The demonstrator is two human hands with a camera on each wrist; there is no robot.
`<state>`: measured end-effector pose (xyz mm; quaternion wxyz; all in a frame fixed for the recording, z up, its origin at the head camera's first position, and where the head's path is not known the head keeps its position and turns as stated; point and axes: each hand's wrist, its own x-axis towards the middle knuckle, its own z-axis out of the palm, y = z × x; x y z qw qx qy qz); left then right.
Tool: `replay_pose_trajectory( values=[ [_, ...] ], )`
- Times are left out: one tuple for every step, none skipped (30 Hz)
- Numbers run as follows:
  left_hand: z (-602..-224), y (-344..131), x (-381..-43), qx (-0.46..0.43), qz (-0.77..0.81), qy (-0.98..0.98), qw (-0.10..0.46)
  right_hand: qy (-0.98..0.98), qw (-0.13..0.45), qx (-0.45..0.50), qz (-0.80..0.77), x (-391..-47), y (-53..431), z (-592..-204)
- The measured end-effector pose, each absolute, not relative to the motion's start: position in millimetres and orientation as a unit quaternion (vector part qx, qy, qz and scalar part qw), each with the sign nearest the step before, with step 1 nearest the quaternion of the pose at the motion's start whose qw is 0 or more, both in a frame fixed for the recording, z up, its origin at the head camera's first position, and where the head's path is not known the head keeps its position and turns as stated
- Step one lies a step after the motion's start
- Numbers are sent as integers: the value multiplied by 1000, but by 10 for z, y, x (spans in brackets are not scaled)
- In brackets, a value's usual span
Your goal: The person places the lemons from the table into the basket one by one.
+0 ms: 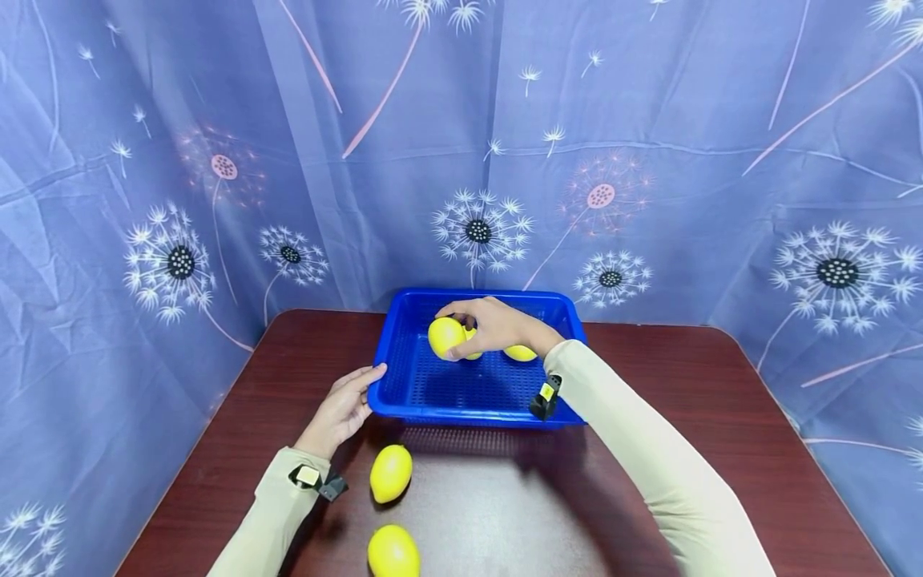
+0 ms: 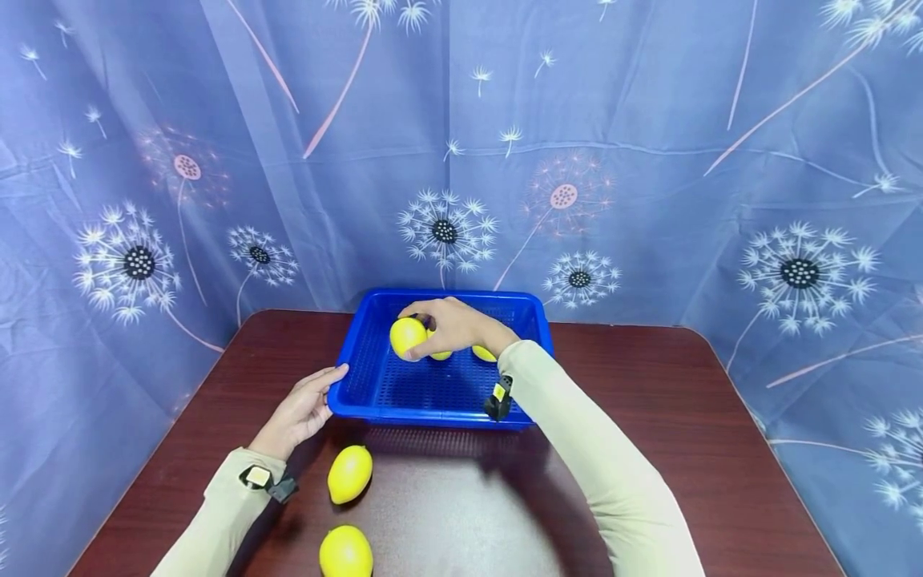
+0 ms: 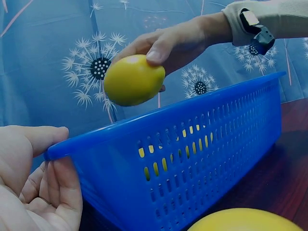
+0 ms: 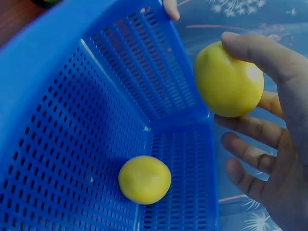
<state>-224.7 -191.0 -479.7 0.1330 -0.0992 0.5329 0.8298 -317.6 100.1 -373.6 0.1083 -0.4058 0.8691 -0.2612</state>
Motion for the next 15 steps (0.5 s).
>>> replay_pose_trajectory(
  values=[
    [-4798, -1911, -2247, -98, 830, 533, 134, 870, 109, -406, -258, -3200, 997, -3747],
    [-4798, -1912, -2247, -97, 829, 534, 135, 871, 111, -405, -256, -3221, 993, -3758],
    [-4798, -1909, -2247, -98, 830, 533, 135, 871, 113, -404, -253, -3241, 989, -3771],
    [-4797, -1908, -2248, -99, 830, 533, 134, 872, 116, -404, -252, -3263, 985, -3785],
    [-4795, -1907, -2249, -101, 830, 532, 134, 872, 119, -403, -250, -3284, 980, -3800],
    [-4795, -1908, -2250, -102, 830, 532, 135, 872, 122, -403, -250, -3305, 974, -3814],
    [-4794, -1907, -2250, -103, 830, 532, 134, 873, 126, -400, -248, -3325, 969, -3830],
    [-4794, -1908, -2251, -103, 830, 532, 134, 875, 129, -398, -245, -3346, 964, -3847],
    [-4794, -1905, -2252, -105, 830, 532, 131, 876, 131, -396, -244, -3367, 960, -3864],
    [-4796, -1905, -2253, -106, 830, 531, 130, 877, 134, -393, -243, -3387, 956, -3880],
    [-4799, -1904, -2254, -107, 831, 531, 130, 878, 134, -392, -240, -3406, 952, -3896],
    [-4802, -1903, -2254, -106, 831, 531, 129, 880, 135, -390, -237, -3424, 948, -3911],
    [-4806, -1900, -2256, -107, 832, 530, 128, 881, 137, -387, -234, -3440, 944, -3925],
    [-4810, -1896, -2259, -106, 832, 530, 127, 883, 139, -384, -232, -3454, 940, -3939],
    [-4813, -1893, -2260, -106, 833, 529, 127, 883, 143, -382, -232, -3467, 936, -3953]
  ],
)
